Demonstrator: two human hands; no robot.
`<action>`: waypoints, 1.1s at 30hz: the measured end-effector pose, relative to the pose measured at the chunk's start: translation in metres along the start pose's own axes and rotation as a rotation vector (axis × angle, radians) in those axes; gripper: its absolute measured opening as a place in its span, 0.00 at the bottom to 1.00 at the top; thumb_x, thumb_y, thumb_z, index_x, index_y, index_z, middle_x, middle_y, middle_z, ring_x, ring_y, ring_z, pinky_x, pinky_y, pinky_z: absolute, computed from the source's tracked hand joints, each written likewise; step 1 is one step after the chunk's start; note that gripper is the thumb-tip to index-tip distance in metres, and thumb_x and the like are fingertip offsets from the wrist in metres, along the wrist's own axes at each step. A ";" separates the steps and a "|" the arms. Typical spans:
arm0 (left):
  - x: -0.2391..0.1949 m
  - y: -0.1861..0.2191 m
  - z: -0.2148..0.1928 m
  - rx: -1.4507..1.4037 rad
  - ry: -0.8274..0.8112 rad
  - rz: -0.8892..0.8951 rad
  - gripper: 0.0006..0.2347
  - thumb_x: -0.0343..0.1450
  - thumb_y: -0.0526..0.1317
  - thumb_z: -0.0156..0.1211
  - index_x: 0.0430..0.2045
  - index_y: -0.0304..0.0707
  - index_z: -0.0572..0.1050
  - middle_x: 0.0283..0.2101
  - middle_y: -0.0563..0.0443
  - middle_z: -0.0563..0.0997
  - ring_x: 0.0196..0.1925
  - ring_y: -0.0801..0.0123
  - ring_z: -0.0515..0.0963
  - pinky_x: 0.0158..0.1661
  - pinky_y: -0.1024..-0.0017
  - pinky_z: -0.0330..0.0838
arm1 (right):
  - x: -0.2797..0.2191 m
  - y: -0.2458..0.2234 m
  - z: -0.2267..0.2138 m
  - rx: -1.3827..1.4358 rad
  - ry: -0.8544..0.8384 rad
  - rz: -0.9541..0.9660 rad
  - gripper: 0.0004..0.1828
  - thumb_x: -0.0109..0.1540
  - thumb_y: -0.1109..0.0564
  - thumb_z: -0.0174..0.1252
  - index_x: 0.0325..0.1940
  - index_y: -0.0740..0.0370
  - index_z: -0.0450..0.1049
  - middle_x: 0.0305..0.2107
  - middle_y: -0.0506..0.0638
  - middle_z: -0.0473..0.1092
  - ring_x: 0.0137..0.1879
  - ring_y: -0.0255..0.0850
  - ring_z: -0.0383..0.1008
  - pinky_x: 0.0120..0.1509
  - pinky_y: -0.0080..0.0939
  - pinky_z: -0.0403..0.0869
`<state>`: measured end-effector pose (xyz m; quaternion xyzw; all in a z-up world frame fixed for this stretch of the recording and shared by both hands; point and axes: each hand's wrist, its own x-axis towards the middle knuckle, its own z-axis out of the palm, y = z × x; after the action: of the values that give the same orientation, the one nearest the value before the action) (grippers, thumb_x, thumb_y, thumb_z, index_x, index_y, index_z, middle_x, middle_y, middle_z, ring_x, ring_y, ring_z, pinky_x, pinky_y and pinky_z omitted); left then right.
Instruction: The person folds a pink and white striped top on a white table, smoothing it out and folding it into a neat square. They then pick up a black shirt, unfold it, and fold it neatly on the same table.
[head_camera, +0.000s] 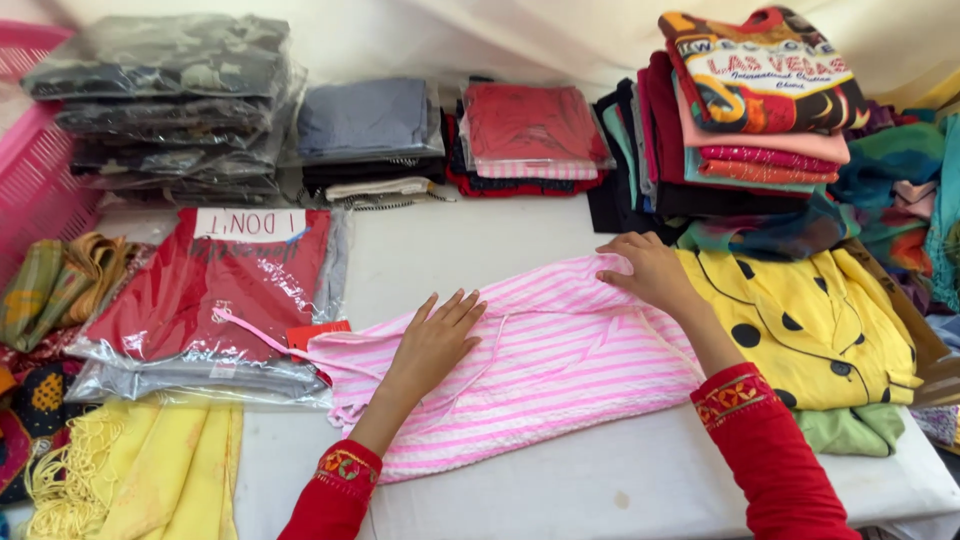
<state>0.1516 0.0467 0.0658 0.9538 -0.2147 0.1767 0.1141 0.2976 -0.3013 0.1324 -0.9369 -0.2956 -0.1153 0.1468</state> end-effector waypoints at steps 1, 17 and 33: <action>-0.006 -0.004 0.013 -0.007 -0.006 -0.002 0.22 0.72 0.48 0.55 0.61 0.40 0.69 0.68 0.47 0.67 0.70 0.57 0.64 0.66 0.52 0.53 | -0.006 -0.004 -0.001 0.001 -0.009 0.005 0.20 0.56 0.47 0.67 0.51 0.51 0.79 0.48 0.49 0.73 0.54 0.51 0.70 0.57 0.48 0.70; -0.017 -0.033 0.031 0.204 0.144 0.053 0.14 0.66 0.31 0.59 0.46 0.31 0.78 0.53 0.42 0.81 0.51 0.59 0.84 0.46 0.69 0.80 | -0.027 -0.016 -0.016 0.011 -0.465 0.076 0.33 0.58 0.32 0.60 0.64 0.44 0.73 0.66 0.47 0.66 0.68 0.48 0.68 0.69 0.47 0.67; -0.016 -0.015 0.000 0.020 0.190 0.020 0.18 0.68 0.44 0.62 0.49 0.34 0.77 0.58 0.43 0.78 0.57 0.56 0.79 0.52 0.60 0.74 | -0.073 -0.025 0.020 -0.103 0.291 -0.098 0.20 0.54 0.63 0.62 0.51 0.58 0.78 0.49 0.50 0.76 0.57 0.49 0.75 0.59 0.48 0.73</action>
<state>0.1446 0.0662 0.0573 0.9315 -0.2106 0.2699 0.1226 0.2265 -0.3126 0.0965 -0.9010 -0.3105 -0.2717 0.1341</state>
